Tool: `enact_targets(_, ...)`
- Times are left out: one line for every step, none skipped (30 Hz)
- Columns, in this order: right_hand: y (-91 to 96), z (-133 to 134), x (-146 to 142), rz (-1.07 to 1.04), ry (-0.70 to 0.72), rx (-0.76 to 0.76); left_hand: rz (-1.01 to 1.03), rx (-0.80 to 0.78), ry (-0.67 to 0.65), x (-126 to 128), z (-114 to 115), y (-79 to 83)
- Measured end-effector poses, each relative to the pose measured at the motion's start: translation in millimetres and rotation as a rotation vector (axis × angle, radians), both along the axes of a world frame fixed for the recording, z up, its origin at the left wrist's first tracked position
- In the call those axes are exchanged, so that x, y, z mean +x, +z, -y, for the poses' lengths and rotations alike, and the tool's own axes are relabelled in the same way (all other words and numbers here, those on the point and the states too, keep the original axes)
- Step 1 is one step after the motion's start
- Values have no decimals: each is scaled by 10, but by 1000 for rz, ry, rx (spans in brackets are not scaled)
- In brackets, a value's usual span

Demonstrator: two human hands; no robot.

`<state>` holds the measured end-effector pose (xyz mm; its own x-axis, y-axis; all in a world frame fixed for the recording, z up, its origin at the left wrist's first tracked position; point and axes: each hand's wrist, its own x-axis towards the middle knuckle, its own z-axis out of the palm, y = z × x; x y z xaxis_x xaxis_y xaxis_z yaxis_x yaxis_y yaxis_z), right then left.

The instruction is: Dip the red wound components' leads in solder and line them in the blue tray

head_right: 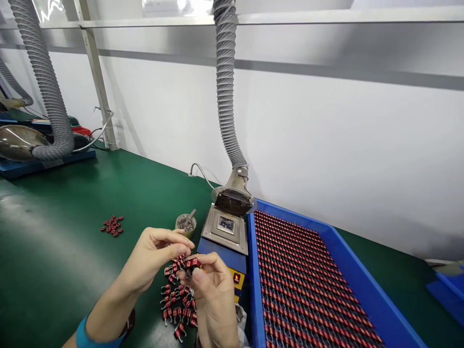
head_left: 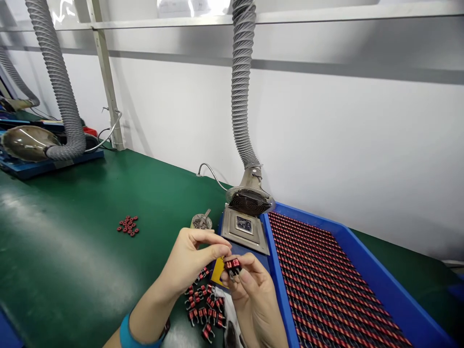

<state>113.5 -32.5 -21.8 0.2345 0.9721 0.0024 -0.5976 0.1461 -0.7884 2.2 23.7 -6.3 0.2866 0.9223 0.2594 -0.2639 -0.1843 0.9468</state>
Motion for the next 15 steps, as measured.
enact_targets(-1, -1, 6, 19, -10, 5, -44, 49, 40, -9, -4, -3)
enact_targets(-3, -5, 16, 41, -16, 9, -76, 91, 69, -25, -10, -5)
enact_targets(-7, -9, 31, 62, -19, 12, -90, 123, 84, -48, -16, -5)
enact_targets(-11, -15, 50, 84, -14, 17, -83, 148, 93, -75, -22, -2)
enact_targets(-15, -20, 73, 108, -3, 23, -60, 167, 111, -107, -26, 5)
enact_targets(-18, -22, 102, 132, 7, 28, -30, 184, 146, -144, -27, 14)
enact_targets(-20, -20, 136, 152, 7, 27, -3, 199, 201, -188, -26, 27)
enact_targets(-21, -13, 176, 166, -5, 20, 15, 217, 269, -239, -20, 39)
enact_targets(-18, -1, 223, 171, -32, 7, 14, 241, 336, -301, -10, 46)
enact_targets(-13, 16, 275, 170, -68, -13, -17, 279, 389, -374, 5, 43)
enact_targets(-3, 35, 335, 171, -103, -35, -83, 337, 420, -459, 26, 21)
enact_targets(12, 53, 402, 183, -123, -52, -181, 414, 428, -557, 54, -28)
enact_targets(34, 68, 476, 210, -130, -65, -301, 504, 420, -665, 88, -111)
enact_targets(63, 74, 555, 258, -127, -72, -437, 600, 400, -779, 131, -234)
enact_targets(100, 69, 639, 326, -120, -75, -564, 685, 380, -896, 184, -396)
